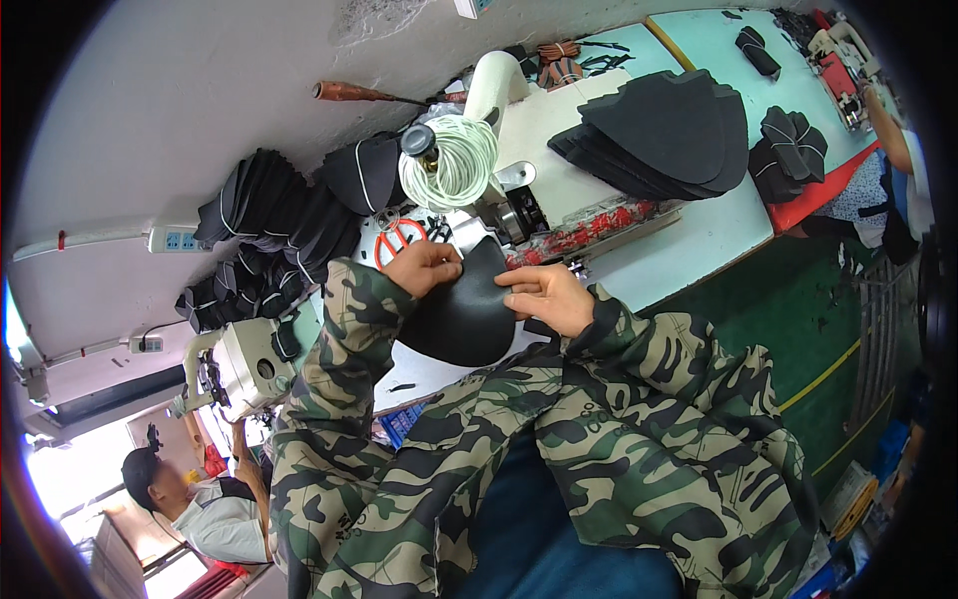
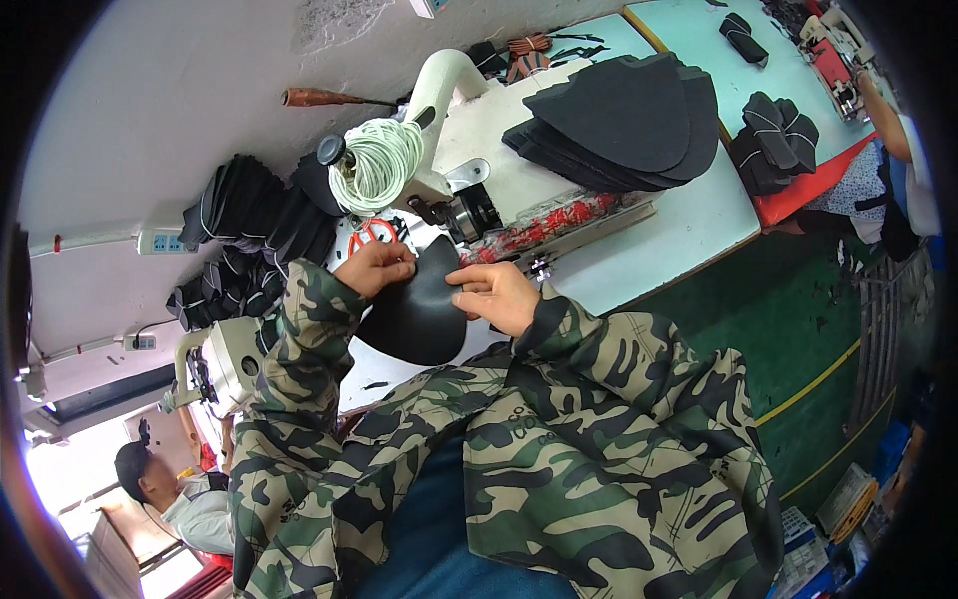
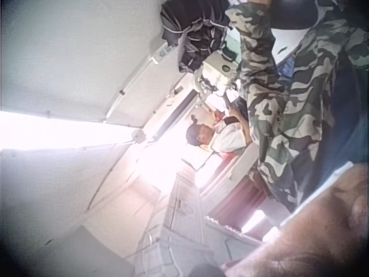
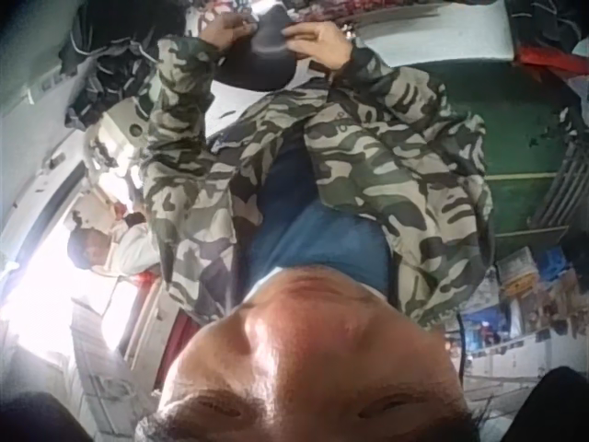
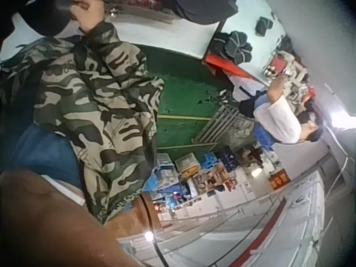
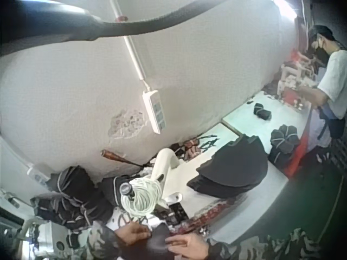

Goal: Stitching and finishing black shoe upper components using an industrial sewing machine.

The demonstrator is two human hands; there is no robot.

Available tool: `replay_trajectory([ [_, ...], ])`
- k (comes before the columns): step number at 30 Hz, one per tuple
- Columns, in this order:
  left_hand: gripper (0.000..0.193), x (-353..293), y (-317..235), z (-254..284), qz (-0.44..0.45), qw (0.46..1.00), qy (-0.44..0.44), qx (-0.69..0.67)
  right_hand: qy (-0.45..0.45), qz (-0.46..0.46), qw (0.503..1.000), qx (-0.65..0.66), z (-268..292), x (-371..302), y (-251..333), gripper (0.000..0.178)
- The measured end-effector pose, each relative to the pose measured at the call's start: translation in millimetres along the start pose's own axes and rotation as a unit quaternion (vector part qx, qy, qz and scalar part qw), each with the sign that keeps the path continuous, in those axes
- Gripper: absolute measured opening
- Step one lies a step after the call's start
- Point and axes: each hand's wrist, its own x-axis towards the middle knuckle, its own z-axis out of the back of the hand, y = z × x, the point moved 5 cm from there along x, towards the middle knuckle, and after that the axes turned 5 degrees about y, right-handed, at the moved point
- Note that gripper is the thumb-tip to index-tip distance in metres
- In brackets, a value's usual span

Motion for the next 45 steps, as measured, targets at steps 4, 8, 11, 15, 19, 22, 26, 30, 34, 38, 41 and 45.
replay_trajectory([
  [4, 0.021, 11.1, -20.8, 20.6, -0.028, 0.993, -0.010, 0.110, 0.002, 0.008, 0.999, 0.044, -14.6, 5.1, 3.0, 0.047],
  [8, 0.024, 22.3, -24.5, 24.9, 0.017, 0.990, -0.017, 0.140, -0.007, 0.034, 0.998, 0.045, -13.6, 4.5, 5.4, 0.048],
  [11, 0.024, 23.9, -39.1, 18.9, 0.000, 0.985, -0.088, 0.145, -0.011, 0.050, 0.997, 0.049, -10.0, 5.8, 3.5, 0.048],
  [15, 0.028, 23.3, -65.6, 0.2, -0.063, 0.935, -0.276, 0.213, 0.007, 0.067, 0.998, 0.000, 21.1, -8.6, 12.8, 0.035],
  [19, 0.022, 26.8, -62.1, -12.1, 0.002, 0.937, -0.271, 0.222, -0.015, 0.103, 0.984, -0.145, 56.7, -20.1, 58.1, 0.027],
  [22, 0.020, 26.4, -61.0, -14.9, -0.003, 0.927, -0.297, 0.228, -0.006, 0.062, 0.961, -0.270, 66.0, -9.7, 74.3, 0.025],
  [26, 0.020, 23.9, -56.4, -19.4, -0.004, 0.924, -0.324, 0.204, -0.023, 0.152, 0.880, -0.449, 65.6, -9.1, 88.3, 0.022],
  [30, 0.023, 25.7, -51.2, -24.3, -0.072, 0.913, -0.360, 0.175, -0.054, 0.081, 0.927, -0.361, 79.5, -32.6, 69.8, 0.018],
  [34, 0.023, 24.7, -52.5, -27.0, -0.022, 0.910, -0.344, 0.232, 0.107, 0.003, 0.980, -0.168, 59.7, -33.1, 3.4, 0.025],
  [38, 0.022, 27.6, -48.7, -34.3, -0.006, 0.897, -0.370, 0.239, 0.004, 0.048, 0.994, -0.096, 55.2, -20.4, 15.0, 0.029],
  [41, 0.020, 33.1, -37.8, -27.8, 0.026, 0.927, -0.336, 0.168, -0.051, 0.135, 0.951, -0.272, 70.9, -19.8, 46.0, 0.027],
  [45, 0.028, 20.3, -51.7, -26.8, 0.044, 0.966, -0.218, 0.128, -0.063, 0.148, 0.939, -0.304, 76.8, -38.8, 79.1, 0.025],
])
